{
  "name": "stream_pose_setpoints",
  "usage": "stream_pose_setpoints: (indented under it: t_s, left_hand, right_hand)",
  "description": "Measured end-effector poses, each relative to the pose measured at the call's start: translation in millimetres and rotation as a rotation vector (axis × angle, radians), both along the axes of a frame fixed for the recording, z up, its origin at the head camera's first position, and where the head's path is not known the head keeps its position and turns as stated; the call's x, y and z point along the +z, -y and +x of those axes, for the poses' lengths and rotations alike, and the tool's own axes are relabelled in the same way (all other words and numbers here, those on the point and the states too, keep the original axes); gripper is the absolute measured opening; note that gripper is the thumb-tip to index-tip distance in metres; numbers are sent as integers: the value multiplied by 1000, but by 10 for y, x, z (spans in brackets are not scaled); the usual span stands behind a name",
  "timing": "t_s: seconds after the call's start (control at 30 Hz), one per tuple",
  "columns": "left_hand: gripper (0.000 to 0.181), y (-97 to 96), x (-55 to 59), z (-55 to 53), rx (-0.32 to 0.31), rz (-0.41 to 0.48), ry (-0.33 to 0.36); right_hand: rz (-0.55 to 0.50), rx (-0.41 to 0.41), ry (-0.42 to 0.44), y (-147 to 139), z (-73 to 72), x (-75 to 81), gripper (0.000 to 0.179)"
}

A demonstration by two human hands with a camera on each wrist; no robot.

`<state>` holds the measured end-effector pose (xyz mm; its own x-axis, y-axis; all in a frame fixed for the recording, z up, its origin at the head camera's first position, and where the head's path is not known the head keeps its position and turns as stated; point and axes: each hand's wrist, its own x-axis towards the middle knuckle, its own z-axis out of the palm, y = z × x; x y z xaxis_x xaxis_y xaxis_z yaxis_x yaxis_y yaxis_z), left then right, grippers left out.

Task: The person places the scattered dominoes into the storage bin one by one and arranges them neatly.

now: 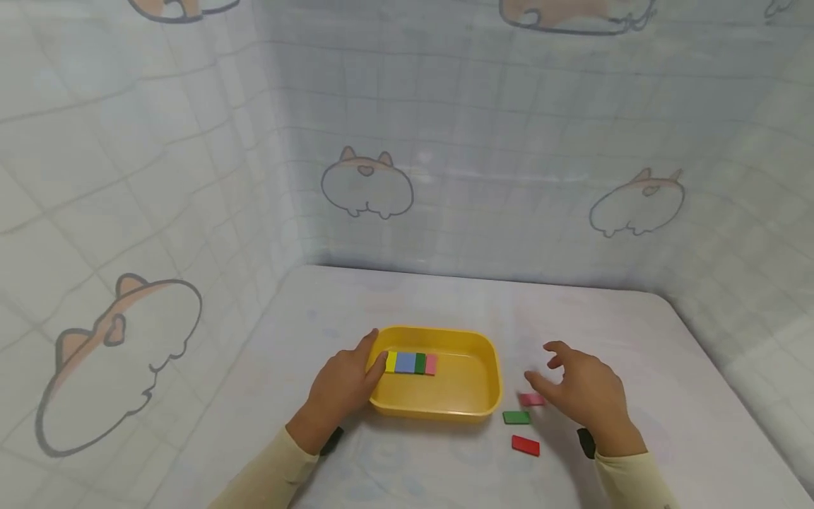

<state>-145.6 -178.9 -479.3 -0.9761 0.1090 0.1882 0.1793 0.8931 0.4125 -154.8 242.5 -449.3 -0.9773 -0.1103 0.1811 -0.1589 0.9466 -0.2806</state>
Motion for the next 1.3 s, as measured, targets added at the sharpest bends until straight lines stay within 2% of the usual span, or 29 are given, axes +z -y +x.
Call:
stream_pose_setpoints:
  t_s: [0.27,0.53,0.8,1.03,1.3]
  left_hand:
    - [65,32,11,9,-7,-12,9]
    - [64,28,-18,21,12,-30,14]
    - [63,41,-10,19,-1,-36,-14]
    - [64,44,-14,16,-2,-44,-7]
    - [62,29,-5,13,0,-37,-13]
  right_hand:
    - [-39,-44,21,21,77,-93,73]
    - [-26,-70,88,16,89,-115,81]
    - [-37,-67,132,20,100,-132,81]
    - [-26,-74,205,58,107,-117,85]
    - [-6,-52,200,43,92,-157,81]
